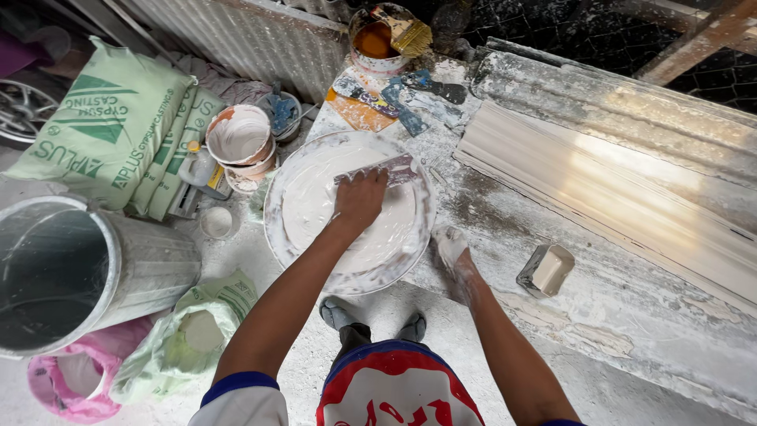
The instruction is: The person pours a white paste from a bucket into a larger container, then mixes it by hand and with a trowel. They repeatedly scrape the sides and smooth the surface of the mixture.
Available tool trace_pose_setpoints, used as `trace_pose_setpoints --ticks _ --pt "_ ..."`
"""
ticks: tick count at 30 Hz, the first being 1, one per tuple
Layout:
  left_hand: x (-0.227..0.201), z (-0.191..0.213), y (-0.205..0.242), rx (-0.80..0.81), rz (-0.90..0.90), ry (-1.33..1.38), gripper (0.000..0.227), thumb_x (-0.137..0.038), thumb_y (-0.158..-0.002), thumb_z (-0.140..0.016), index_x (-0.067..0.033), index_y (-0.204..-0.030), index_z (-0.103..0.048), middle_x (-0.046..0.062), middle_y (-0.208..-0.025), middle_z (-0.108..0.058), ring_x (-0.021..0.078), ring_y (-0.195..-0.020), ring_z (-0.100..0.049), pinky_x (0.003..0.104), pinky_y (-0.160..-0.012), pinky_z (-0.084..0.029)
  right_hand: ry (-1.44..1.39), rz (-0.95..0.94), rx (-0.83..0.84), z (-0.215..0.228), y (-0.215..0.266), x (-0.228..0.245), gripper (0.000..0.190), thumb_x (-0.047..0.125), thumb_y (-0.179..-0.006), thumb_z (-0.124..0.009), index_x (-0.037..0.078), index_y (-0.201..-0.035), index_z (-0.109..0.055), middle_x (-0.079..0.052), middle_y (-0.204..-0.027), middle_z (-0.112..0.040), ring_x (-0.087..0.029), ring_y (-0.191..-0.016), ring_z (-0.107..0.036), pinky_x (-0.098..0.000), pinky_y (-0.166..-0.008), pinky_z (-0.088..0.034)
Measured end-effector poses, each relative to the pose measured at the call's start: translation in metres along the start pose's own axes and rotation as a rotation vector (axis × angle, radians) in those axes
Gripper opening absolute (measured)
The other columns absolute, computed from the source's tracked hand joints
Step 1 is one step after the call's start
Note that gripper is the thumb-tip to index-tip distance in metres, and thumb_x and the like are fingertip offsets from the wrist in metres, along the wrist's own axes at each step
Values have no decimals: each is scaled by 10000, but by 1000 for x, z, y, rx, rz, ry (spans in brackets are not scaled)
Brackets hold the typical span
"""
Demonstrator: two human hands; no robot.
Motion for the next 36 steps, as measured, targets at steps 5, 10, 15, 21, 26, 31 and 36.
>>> trace_pose_setpoints --ticks 5,10,15,21,26,31,36 --pt "33 21 22 -38 135 65 560 -54 -883 -549 -42 -1442 -521 150 -1376 -604 335 -1196 -623 566 -969 -494 312 19 3 8 5 -17 294 232 -1025 -590 -11 -1169 -672 -112 -838 -710 -144 -610 -556 -297 -493 -446" --pt "50 25 43 -64 186 135 529 -56 -901 -516 -57 -1429 -540 139 -1375 -614 335 -1205 -619 574 -1010 -467 157 103 63 -1 12 -66 454 229 -993 -661 -101 -1290 -569 -153 -1044 -745 -156 -823 -693 -254 -674 -568" --pt "56 26 59 -102 193 198 521 -38 -887 -497 -47 -1403 -572 141 -1376 -631 337 -1204 -625 564 -1028 -461 139 -26 80 2 -2 -89 575 217 -984 -654 -104 -1400 -422 -210 -1091 -733 -196 -835 -677 -286 -652 -550" --pt "70 45 76 -86 246 251 450 -70 -948 -494 -60 -1386 -594 144 -1338 -662 333 -1185 -646 534 -1007 -483 -25 -168 192 2 5 -77 452 214 -979 -626 -77 -1309 -521 -157 -1007 -763 -213 -803 -719 -300 -634 -561" --pt "86 76 100 -187 305 357 390 -126 -972 -548 -42 -1348 -608 161 -1318 -672 373 -1087 -686 510 -941 -525 471 347 -43 6 44 -27 282 199 -1032 -577 -60 -1071 -683 -183 -984 -760 -262 -883 -727 -388 -733 -585" --pt "103 90 151 -422 439 523 381 -124 -993 -564 -12 -1355 -609 255 -1217 -687 459 -1054 -675 529 -897 -533 788 1056 -115 -27 88 40 281 247 -991 -617 -6 -1096 -678 -193 -1151 -693 -275 -1049 -674 -459 -962 -532" --pt "99 68 220 -596 512 669 362 -124 -1055 -520 67 -1358 -572 338 -1201 -671 497 -1095 -669 509 -951 -536 1351 1015 373 -105 60 76 452 342 -1003 -567 -32 -1256 -598 -237 -1310 -582 -336 -1175 -564 -522 -1043 -431"
Point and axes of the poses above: each hand's wrist, its own y-axis away from the middle knuckle, its own z-axis out of the back of the hand, x = y × z, the point moved 4 cm from there along -y, towards the middle knuckle
